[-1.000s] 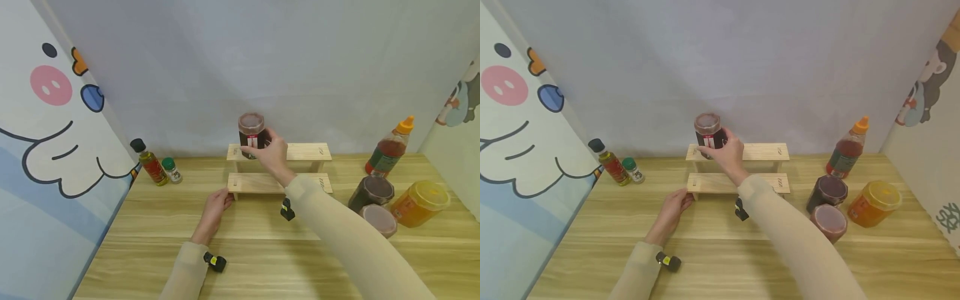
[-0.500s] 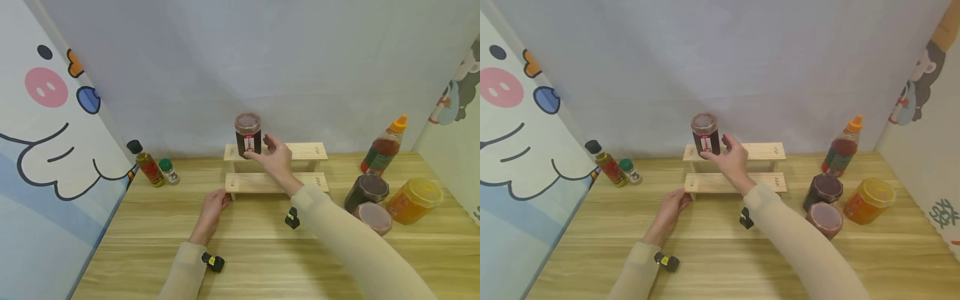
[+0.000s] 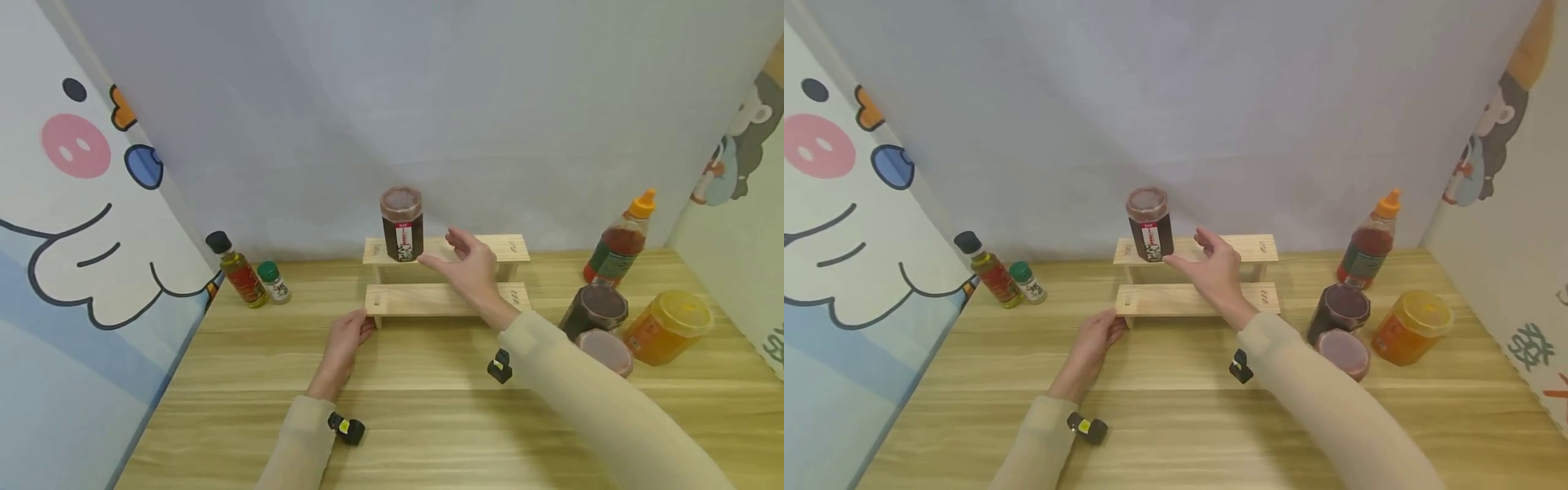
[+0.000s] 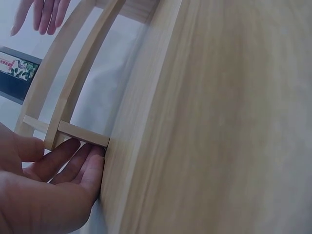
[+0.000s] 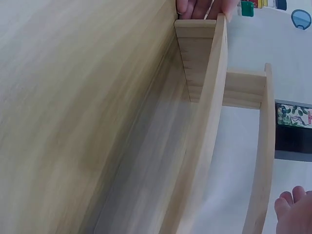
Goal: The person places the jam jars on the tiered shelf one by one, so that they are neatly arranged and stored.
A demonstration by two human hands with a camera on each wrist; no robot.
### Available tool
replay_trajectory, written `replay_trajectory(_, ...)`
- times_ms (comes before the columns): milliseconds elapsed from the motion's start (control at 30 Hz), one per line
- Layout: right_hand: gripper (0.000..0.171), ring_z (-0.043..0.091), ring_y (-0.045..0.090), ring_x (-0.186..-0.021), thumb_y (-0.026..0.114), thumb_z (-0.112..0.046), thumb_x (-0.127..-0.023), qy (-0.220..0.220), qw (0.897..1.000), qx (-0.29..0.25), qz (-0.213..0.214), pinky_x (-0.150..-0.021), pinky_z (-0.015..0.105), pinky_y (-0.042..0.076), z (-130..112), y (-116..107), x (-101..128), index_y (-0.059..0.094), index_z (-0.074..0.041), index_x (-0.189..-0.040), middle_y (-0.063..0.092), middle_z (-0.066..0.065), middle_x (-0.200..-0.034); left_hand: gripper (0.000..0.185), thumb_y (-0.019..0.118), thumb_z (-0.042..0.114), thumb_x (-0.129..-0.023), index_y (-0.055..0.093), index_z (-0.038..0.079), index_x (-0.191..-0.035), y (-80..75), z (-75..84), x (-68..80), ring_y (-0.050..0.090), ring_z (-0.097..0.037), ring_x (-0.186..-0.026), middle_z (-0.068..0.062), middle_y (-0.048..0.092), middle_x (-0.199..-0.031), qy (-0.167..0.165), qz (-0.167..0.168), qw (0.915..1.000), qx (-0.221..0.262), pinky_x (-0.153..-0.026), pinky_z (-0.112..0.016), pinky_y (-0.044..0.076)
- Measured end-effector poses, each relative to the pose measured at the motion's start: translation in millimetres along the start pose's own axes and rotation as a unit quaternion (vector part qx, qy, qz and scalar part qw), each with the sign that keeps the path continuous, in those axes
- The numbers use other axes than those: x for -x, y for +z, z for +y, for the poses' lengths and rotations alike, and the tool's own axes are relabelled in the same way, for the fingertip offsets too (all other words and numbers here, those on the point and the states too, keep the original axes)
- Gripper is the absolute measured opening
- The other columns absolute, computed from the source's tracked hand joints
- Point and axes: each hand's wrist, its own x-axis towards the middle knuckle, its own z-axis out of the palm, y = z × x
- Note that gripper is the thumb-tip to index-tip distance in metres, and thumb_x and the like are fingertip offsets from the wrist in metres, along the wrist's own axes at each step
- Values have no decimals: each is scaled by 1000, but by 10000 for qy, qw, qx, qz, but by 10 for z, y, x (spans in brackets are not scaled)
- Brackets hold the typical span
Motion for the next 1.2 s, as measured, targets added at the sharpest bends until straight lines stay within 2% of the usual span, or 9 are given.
replay_trajectory(200,79,22,54,-116,87,-33,-69,-91,9995,290,-24,-98,29,44,-23,-85,41,52,-1,-133,58,13,-127,41,38,16,-105,46,-15,-130,-36,-26,-17,50,-37,-117,-29,51,-125,-37,-49,10000,-31,-100,-41,42)
replay_trajectory(500,70,24,55,-116,86,-23,-72,-437,9979,-454,-125,-100,28,42,-225,-201,176,55,2,-129,59,13,-125,41,39,18,-104,49,-13,-129,-59,-9,-18,52,-35,-115,-27,54,-123,-84,51,9999,-71,-99,-40,43)
replay_trajectory(767,66,28,51,-120,83,-14,-76,-407,9961,-435,-646,-104,32,38,-477,-410,415,52,4,-131,55,15,-129,41,38,18,-105,48,-13,-130,-43,-29,-22,51,-35,-116,-28,53,-124,-55,-13,10000,-76,-101,-41,41)
replay_trajectory(967,68,20,52,-119,84,-21,-75,-462,9958,-236,-751,-102,31,39,-421,-533,495,54,-3,-133,57,8,-129,41,38,19,-105,50,-12,-129,-29,-38,-34,52,-33,-114,-27,54,-123,-63,96,9999,-112,-99,-41,43)
replay_trajectory(1200,64,20,52,-119,82,-16,-77,-677,9953,-188,-665,-101,34,40,-426,-713,623,54,-3,-132,57,9,-129,41,38,18,-104,50,-13,-129,0,-30,-25,53,-32,-113,-26,55,-122,-59,82,9999,-90,-99,-41,43)
